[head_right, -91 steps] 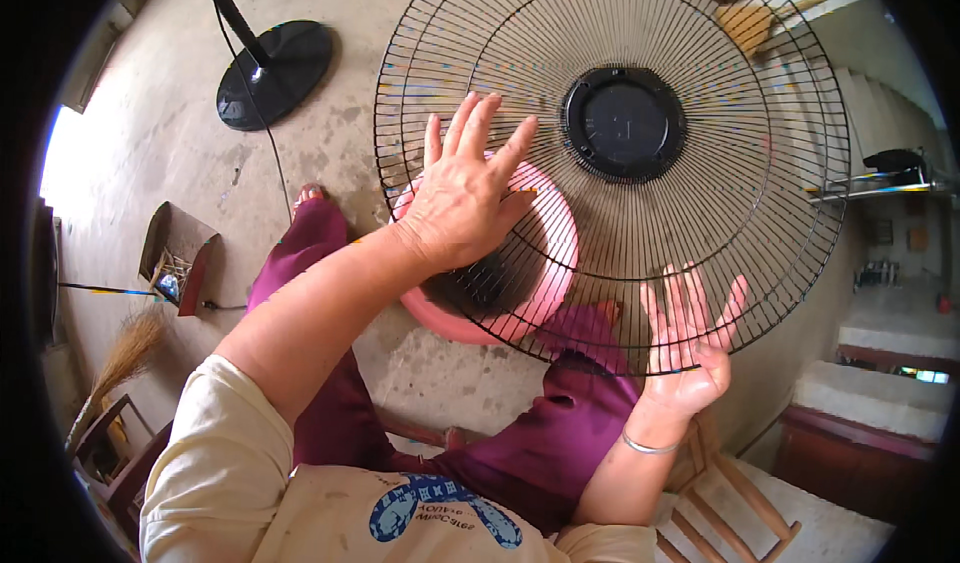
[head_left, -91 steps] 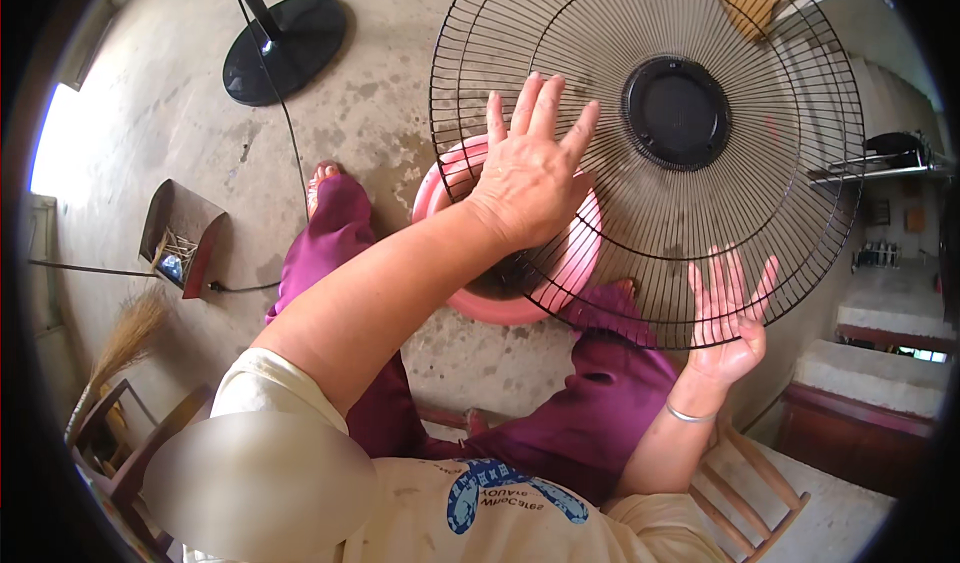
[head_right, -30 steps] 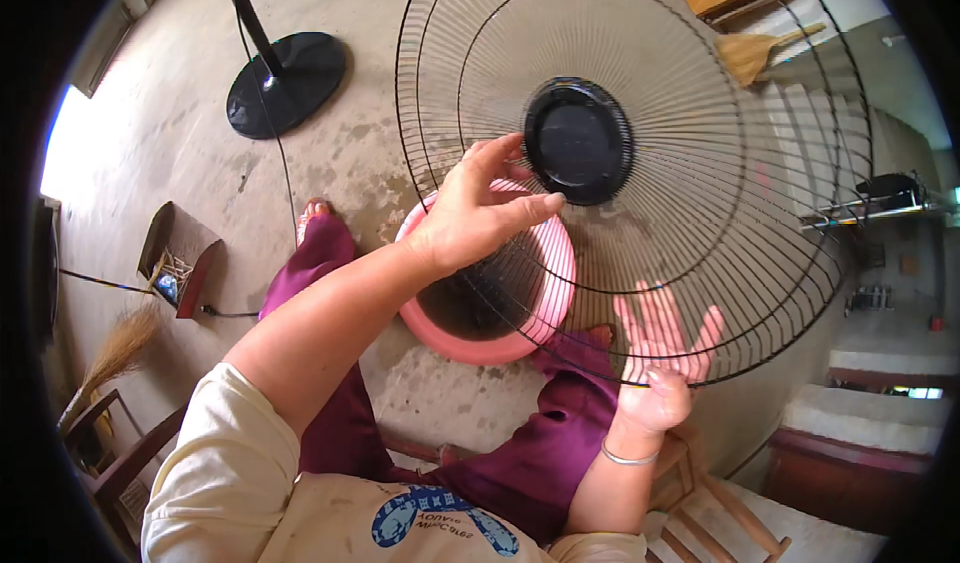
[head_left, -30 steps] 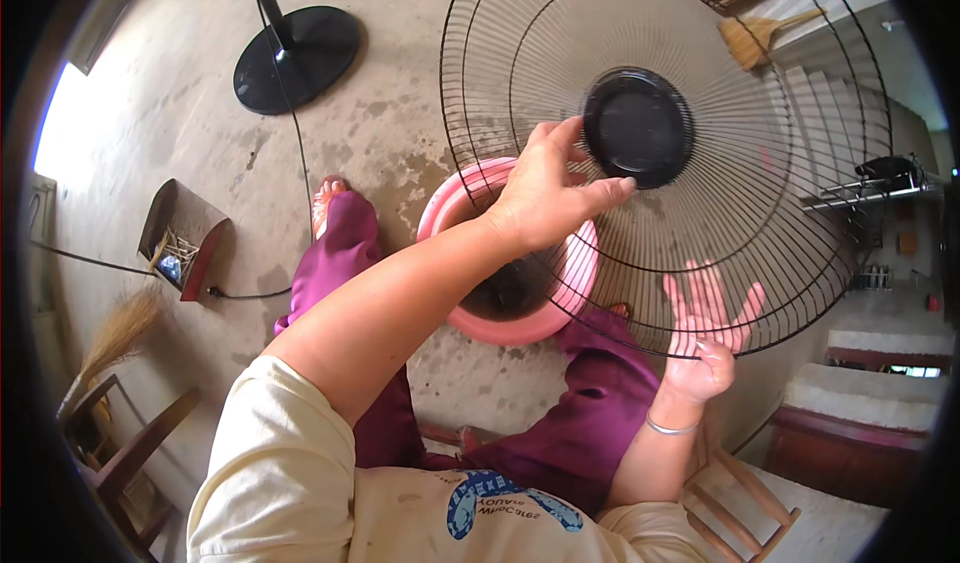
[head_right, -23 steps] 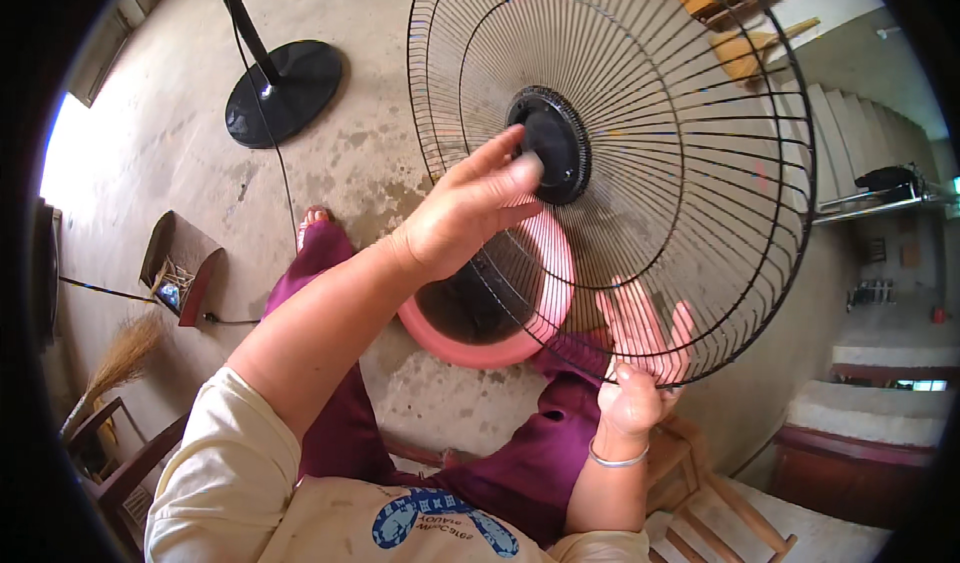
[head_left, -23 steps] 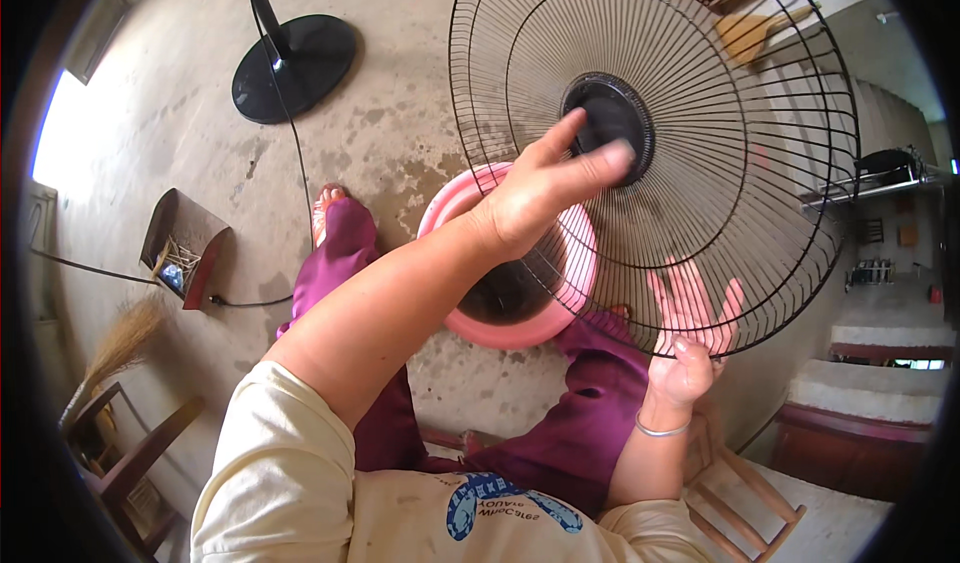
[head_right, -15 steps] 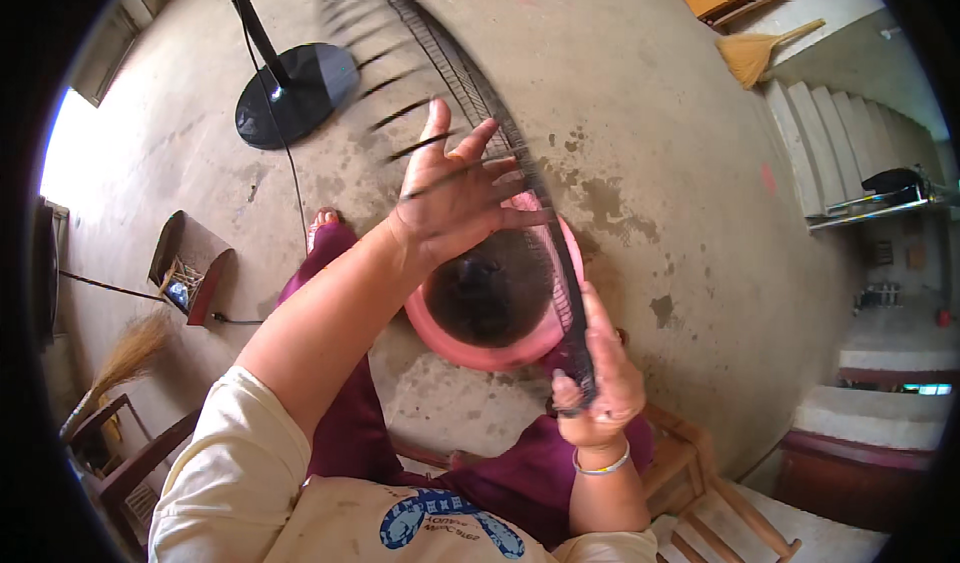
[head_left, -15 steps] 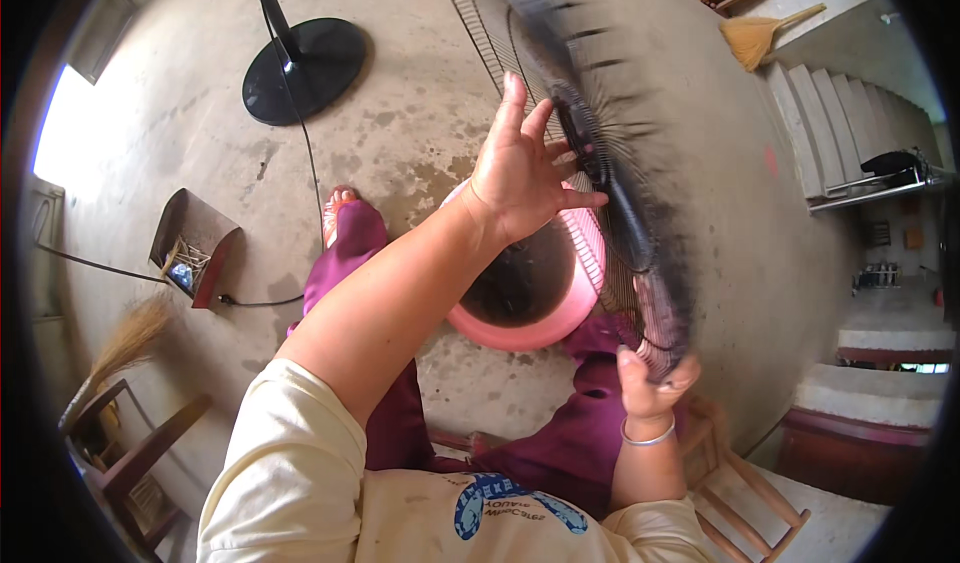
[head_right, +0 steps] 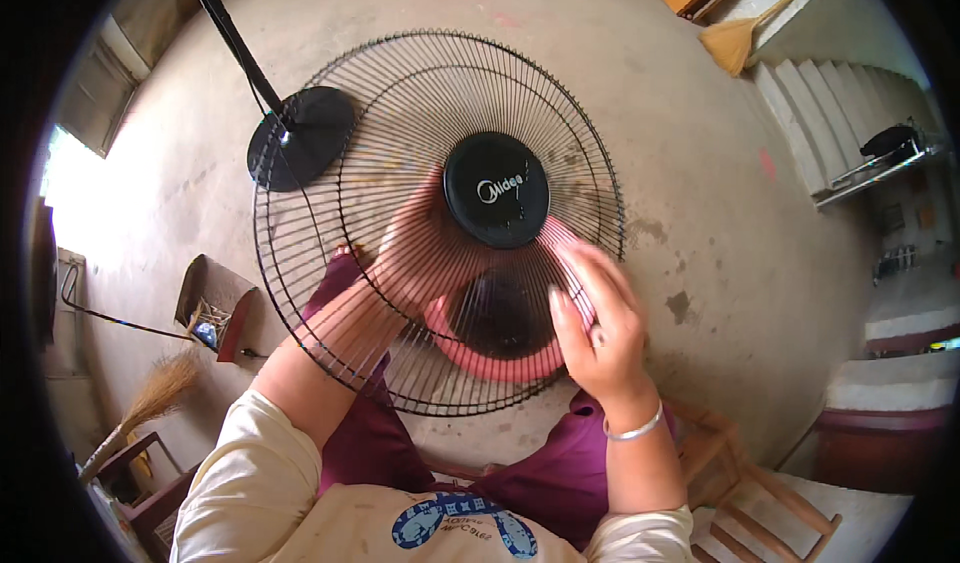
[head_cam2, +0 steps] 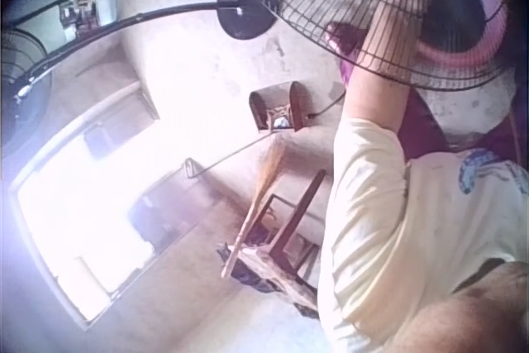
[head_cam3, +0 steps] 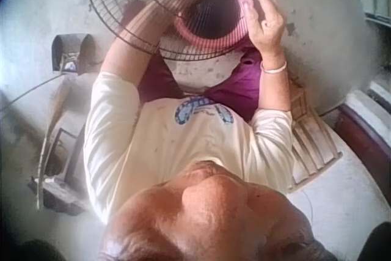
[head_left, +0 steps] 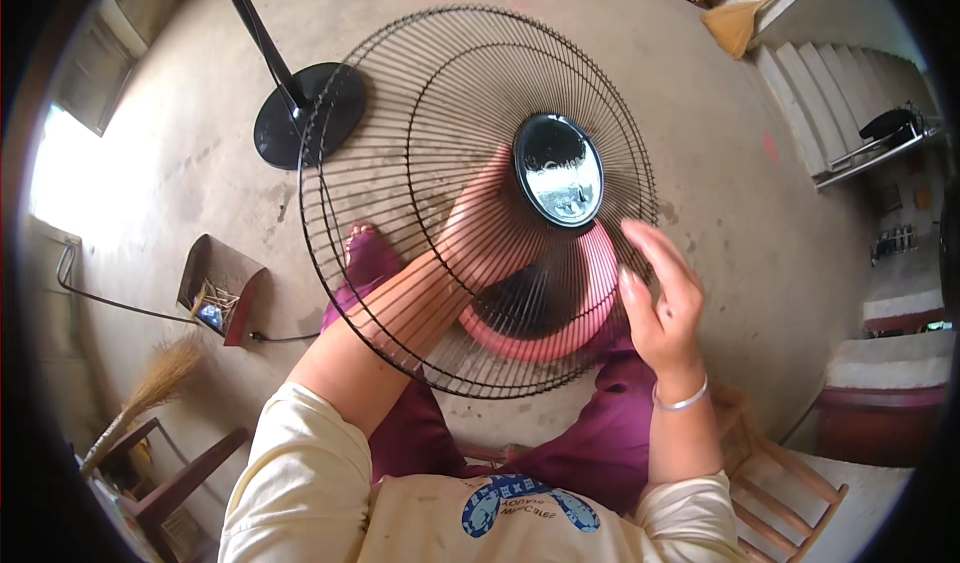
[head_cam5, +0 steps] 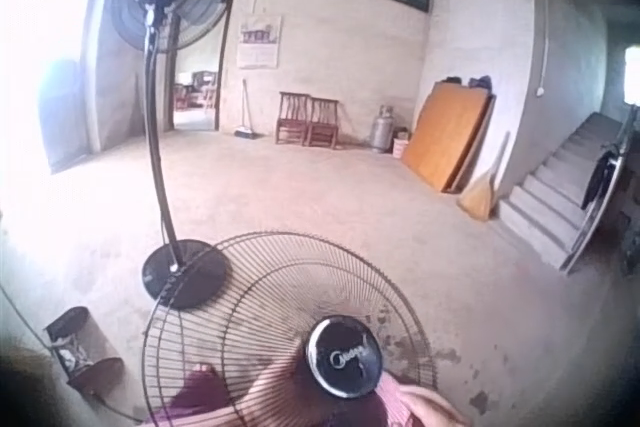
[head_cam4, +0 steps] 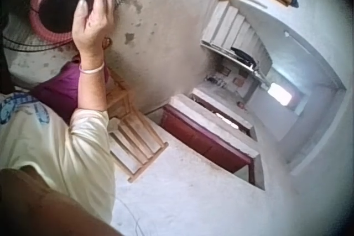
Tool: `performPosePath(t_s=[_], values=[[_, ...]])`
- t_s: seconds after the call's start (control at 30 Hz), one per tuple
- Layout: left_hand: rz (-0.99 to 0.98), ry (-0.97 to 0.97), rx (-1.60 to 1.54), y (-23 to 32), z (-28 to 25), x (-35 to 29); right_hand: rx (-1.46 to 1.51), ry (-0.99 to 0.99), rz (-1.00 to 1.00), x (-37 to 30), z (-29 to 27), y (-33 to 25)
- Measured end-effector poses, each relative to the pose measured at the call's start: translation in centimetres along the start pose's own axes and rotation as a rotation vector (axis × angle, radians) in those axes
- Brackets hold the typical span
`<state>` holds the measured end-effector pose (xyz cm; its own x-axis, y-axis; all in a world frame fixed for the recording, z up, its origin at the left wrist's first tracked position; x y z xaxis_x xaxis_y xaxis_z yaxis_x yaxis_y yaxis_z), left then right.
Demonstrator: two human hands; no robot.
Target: Cleaning a pedestal fan guard using a cloth and soapy water in a pink basin.
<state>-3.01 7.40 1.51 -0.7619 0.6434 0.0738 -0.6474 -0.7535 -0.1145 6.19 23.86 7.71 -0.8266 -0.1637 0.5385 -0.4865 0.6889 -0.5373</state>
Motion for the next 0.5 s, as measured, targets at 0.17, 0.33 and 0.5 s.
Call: performPosePath(t_s=[0.17, 0.33, 0.5], values=[[0.069, 0.008, 0.09, 0.8, -1.7, -1.1, -0.129, -0.104, -0.159, 1.3, 4.9, -0.5], [0.045, 0.034, 0.101, 0.3, -2.1, -1.7, -0.125, -0.009, -0.15, 0.4, 5.0, 0.5], [0.016, 0.078, 0.124, -0.4, -2.4, -1.8, -0.084, 0.039, -0.087, 1.3, 4.8, 0.8]])
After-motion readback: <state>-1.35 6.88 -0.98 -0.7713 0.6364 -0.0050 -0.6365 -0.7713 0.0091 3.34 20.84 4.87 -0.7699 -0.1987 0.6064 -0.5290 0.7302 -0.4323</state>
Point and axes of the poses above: each hand's wrist, its own x-axis towards the middle knuckle, its own z-axis out of the palm, y = z × x, the point moved 2 cm from there along x, towards the middle knuckle, and after that the axes turned 7 degrees about -x, right-handed, at the moved point
